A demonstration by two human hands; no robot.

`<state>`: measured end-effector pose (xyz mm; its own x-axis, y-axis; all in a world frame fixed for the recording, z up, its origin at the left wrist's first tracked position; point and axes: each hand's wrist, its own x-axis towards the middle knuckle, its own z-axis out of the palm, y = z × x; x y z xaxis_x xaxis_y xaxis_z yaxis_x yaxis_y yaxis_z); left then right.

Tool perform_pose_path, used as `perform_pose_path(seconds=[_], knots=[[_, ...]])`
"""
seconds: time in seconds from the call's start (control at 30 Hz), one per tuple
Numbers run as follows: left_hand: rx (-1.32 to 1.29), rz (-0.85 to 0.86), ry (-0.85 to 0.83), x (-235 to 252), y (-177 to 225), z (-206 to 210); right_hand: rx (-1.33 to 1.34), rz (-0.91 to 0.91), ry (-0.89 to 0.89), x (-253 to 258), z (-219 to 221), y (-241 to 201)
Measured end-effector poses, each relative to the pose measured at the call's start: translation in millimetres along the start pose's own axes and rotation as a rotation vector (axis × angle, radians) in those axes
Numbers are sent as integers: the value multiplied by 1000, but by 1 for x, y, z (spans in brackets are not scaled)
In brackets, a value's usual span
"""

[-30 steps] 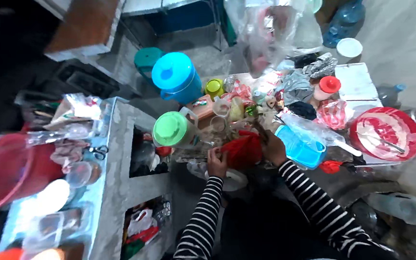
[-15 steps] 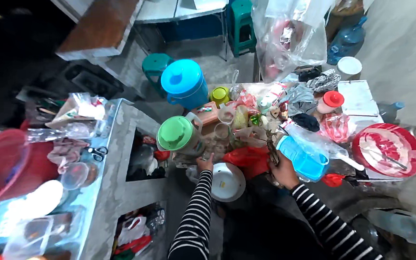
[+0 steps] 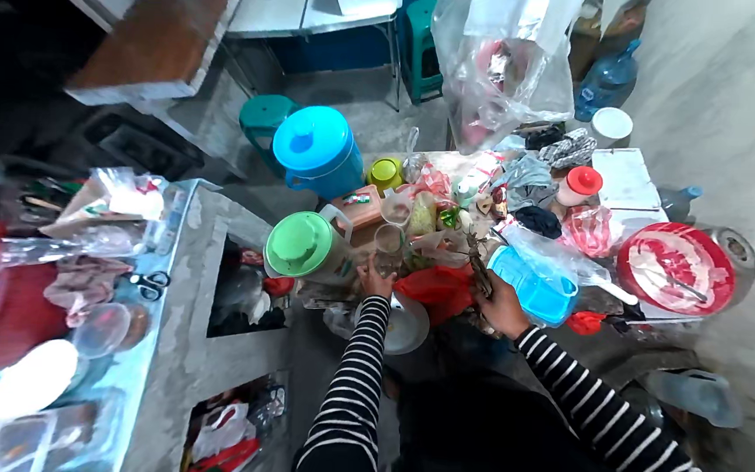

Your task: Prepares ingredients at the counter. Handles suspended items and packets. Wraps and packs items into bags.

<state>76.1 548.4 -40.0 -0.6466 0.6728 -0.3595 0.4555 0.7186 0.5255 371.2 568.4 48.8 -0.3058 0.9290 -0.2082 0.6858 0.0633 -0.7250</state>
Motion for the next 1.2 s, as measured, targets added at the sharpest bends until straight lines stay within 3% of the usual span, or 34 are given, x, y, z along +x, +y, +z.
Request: perform_pose_path(seconds=[0.1,0.2,0.27,0.33,0.43,0.53,0.6,0.77,0.87,0.93,1.07,1.2], knots=[[2,33,35,-23,0,-17,21,19,0,-3,-1,3],[-34,378,137,-67,3,-34,42,29,13,0,-2,3],[5,623,8,-97,20,-33,70,37,35,1,-1,1],[130,701,-178,-118,44,-20,98,44,38,3,-1,-5],[288,653,-223,-122,54,-6,101,51,36,3,-6,-12],[60,717,157,-116,18,-23,86,45,105,5,-8,-4],[-154,752,256,-117,-4,-52,82,47,128,6,-11,1],[-156,750,6,-131,-37,-92,209,-80,205,-8,-30,-7],[-204,744,-81,-135,-40,-96,478,-150,228,-34,-59,-60],[-273,708,-84,-137,-39,-96,715,-225,128,-45,-68,-97],[-307,629,-31,-137,-40,-95,888,-249,-47,-31,-24,-138],[-364,576,1,-134,-36,-98,874,-162,13,1,61,-142]])
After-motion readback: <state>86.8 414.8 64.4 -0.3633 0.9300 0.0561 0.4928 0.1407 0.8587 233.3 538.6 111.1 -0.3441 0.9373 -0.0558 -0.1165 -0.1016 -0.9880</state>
